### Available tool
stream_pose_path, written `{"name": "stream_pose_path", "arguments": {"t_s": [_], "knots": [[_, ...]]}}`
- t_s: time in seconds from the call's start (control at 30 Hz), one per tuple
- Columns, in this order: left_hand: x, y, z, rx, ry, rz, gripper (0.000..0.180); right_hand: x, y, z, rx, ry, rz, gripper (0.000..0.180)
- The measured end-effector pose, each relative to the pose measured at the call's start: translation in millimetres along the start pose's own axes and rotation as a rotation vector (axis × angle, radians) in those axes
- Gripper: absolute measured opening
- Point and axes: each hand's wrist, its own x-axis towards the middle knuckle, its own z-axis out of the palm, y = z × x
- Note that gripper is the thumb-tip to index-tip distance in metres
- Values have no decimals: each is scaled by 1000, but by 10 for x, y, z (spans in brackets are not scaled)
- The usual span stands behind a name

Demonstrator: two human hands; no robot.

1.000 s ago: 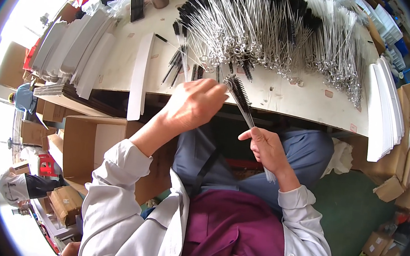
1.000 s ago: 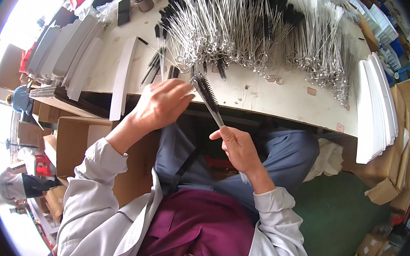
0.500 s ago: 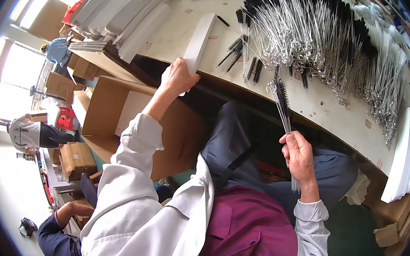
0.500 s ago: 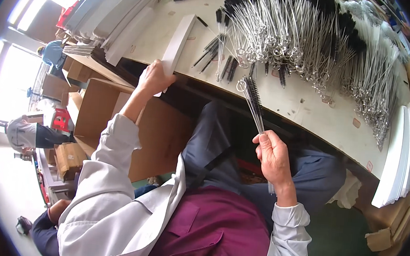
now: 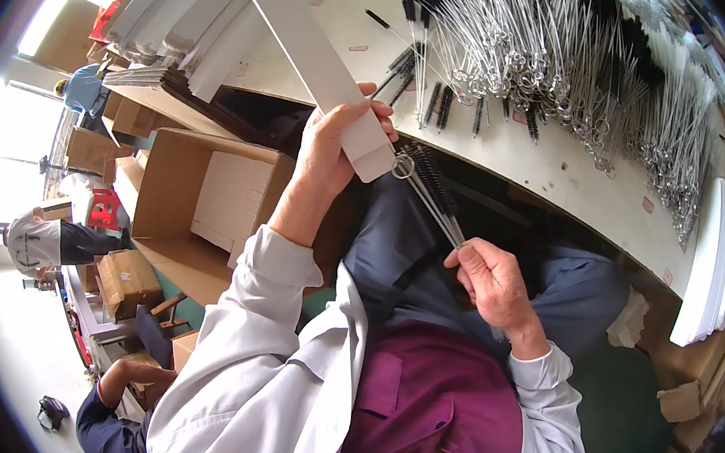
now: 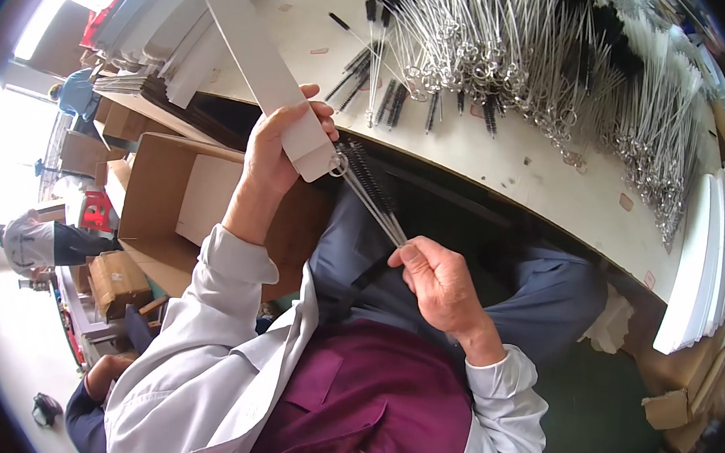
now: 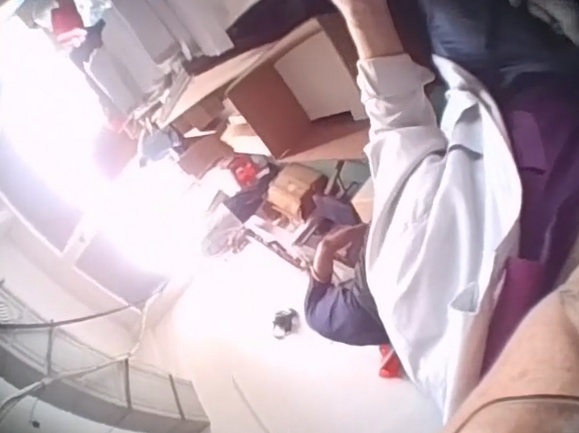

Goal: Packaging small black cleaning brushes into white cardboard sleeves at a factory workbench.

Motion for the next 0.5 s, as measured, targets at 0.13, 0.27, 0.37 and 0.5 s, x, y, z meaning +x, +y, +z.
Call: {"name": "stream_pose_path", "arguments": {"t_s": [0.13,0.27,0.37,0.5], "knots": [[-46,-159,194,-121,-27,76,42,-26,82,27,19,-13,50,35],[-81,-281,303,-156,-42,90,41,-58,146,1,72,-27,91,35],[-72,-355,327,-185,-15,100,41,-76,178,24,105,-33,101,34],[-90,-449,343,-243,33,97,40,-80,245,41,40,-10,59,33]]}}
